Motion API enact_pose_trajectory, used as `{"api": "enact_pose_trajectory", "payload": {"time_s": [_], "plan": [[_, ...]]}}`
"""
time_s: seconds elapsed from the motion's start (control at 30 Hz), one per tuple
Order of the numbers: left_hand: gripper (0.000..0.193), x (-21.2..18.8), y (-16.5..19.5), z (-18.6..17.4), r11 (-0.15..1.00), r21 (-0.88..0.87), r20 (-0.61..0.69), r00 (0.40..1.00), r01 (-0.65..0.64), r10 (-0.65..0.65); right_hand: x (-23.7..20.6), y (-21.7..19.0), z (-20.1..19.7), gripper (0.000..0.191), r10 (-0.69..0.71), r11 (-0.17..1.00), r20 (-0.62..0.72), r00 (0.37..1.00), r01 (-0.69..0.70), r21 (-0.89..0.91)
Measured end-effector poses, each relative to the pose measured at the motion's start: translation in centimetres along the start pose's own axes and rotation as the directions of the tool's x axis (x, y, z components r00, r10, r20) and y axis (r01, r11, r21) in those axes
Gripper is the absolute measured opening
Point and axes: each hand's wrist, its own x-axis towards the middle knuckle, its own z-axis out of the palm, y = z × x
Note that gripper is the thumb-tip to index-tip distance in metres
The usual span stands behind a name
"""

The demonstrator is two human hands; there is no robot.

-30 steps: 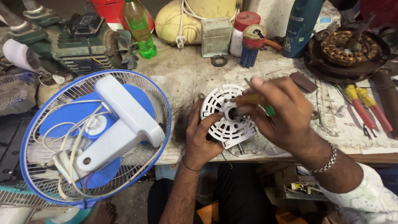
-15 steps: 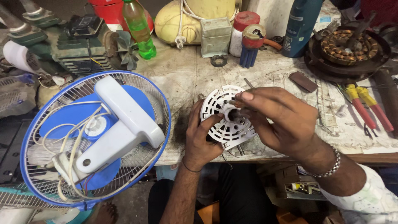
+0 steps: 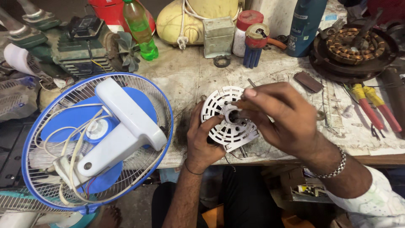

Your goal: The person disassembles a fan motor, removes the rotor and stator, applies lubricant to the shaft, and reassembles the motor. They then connect the motor to a fan housing and manipulate the wiring.

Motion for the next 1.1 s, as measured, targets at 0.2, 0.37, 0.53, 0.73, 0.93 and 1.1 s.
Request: {"api": "enact_pose_trajectory", "payload": {"time_s": [0.2,0.37,0.53,0.73,0.93,1.1], "plan": [[0.073,-0.2,-0.1,0.0,0.999,-0.001,0.027,0.999,-0.035,0.035,-0.5,-0.2,-0.3,0.054,0.076,0.997,0.016,0.997,-0.077,0.030],[0.075,0.1,0.1,0.1,1.000,0.001,0.011,1.000,-0.025,0.025,-0.7,-1.0,-1.5,0.049,0.097,0.993,0.034,0.995,-0.095,-0.066],[0.072,0.7,0.6,0.1,0.998,-0.002,0.073,0.995,-0.069,0.069,0.3,-2.1,-5.1,0.029,0.219,0.973,0.281,0.934,-0.187,-0.136],[0.071,1.3,1.6,0.1,0.989,-0.006,0.185,0.971,-0.150,0.148,1.1,-1.4,-7.1,0.049,0.137,0.904,0.648,0.749,0.173,-0.391],[0.071,1.4,2.0,0.2,0.979,0.041,0.266,0.946,-0.201,0.183,-0.5,-0.7,-7.5,0.054,-0.026,0.848,0.787,0.616,0.431,-0.309],[0.068,1.7,2.2,0.9,0.971,0.069,0.245,0.948,-0.227,0.204,-1.3,0.1,-7.2,0.056,0.197,0.873,0.734,0.650,0.224,-0.433]]}}
